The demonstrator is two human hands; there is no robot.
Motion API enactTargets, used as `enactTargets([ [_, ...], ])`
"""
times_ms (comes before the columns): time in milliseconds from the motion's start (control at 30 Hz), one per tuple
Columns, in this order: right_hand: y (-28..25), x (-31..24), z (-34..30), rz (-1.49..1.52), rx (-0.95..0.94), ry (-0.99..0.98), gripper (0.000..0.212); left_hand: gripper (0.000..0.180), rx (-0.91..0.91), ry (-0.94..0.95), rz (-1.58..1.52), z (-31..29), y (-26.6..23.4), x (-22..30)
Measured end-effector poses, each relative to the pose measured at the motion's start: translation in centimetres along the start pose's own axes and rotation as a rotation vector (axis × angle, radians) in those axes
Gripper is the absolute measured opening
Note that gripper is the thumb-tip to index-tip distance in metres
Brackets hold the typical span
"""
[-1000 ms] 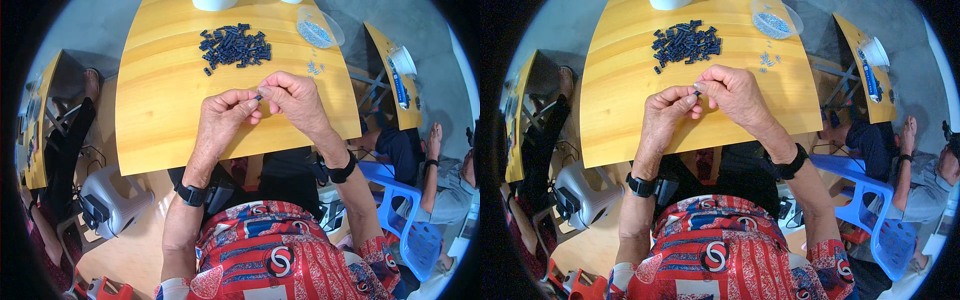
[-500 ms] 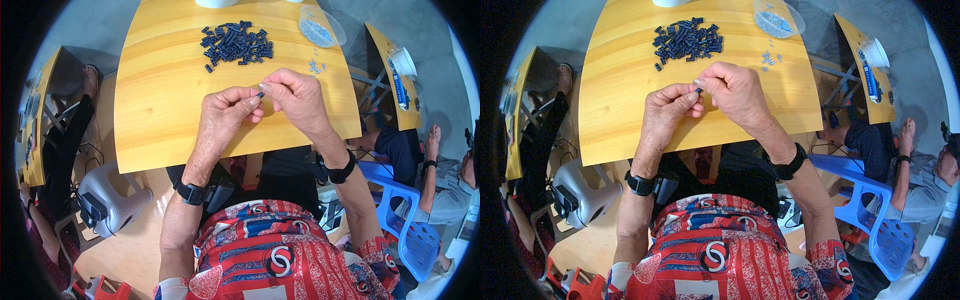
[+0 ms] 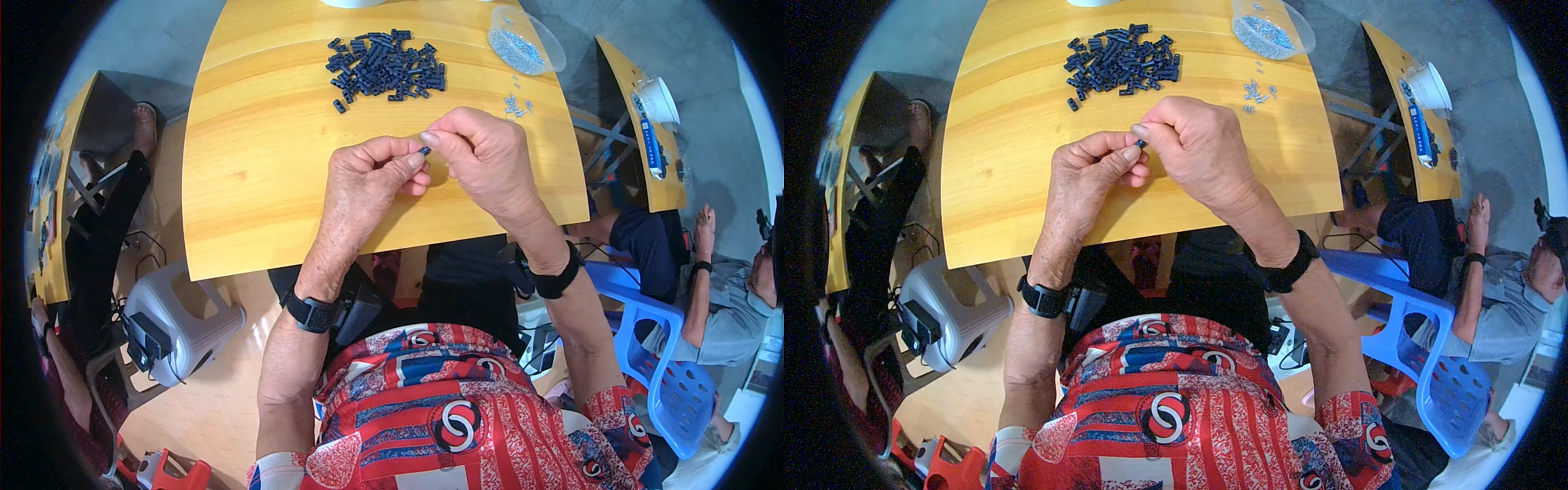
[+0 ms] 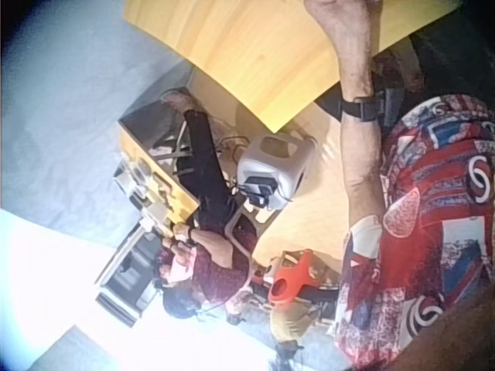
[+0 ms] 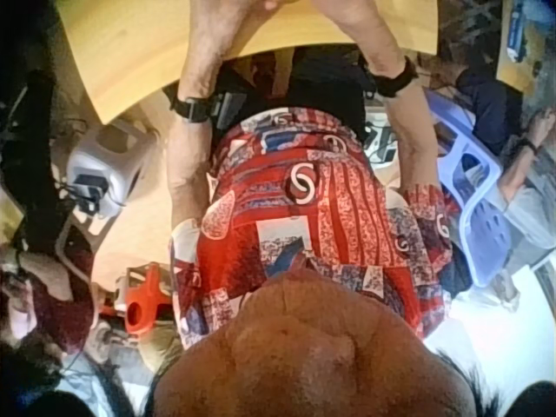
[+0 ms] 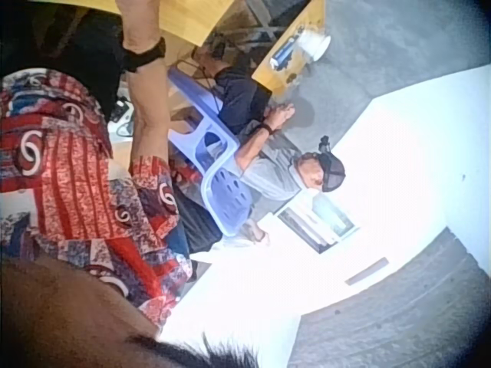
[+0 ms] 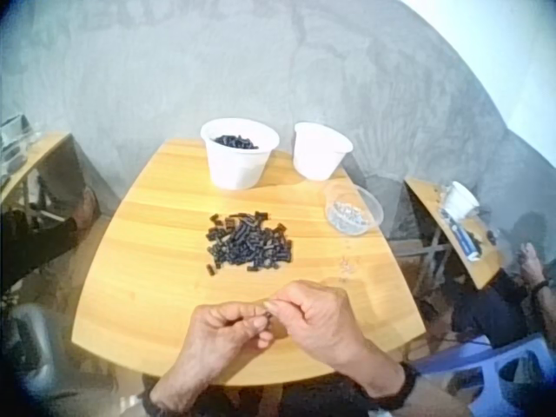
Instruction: The person pours black plastic connectors from a bowl onto the table and then manually inserts small metal pins into them, repeating the process several times.
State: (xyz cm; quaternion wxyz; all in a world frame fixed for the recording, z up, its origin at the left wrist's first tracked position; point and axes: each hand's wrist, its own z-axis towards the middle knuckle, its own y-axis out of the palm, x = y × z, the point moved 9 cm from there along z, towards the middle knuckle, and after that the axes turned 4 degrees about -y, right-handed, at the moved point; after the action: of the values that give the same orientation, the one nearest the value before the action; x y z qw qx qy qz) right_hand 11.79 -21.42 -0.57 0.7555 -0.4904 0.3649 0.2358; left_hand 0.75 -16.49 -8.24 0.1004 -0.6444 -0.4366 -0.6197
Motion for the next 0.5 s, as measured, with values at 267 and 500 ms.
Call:
enactTargets([
  [267, 0.8, -3.6, -0.2, -0.337, 0.018, -0.360, 0.012, 0.011, 0.044, -0.001, 0.008, 0.0, -0.2, 0.1],
  [500, 1.5, -2.3, 0.0, -0.271, 0.026, -0.330, 0.012, 0.010, 0.068, -0.012, 0.012, 0.1, -0.5, -0.1],
])
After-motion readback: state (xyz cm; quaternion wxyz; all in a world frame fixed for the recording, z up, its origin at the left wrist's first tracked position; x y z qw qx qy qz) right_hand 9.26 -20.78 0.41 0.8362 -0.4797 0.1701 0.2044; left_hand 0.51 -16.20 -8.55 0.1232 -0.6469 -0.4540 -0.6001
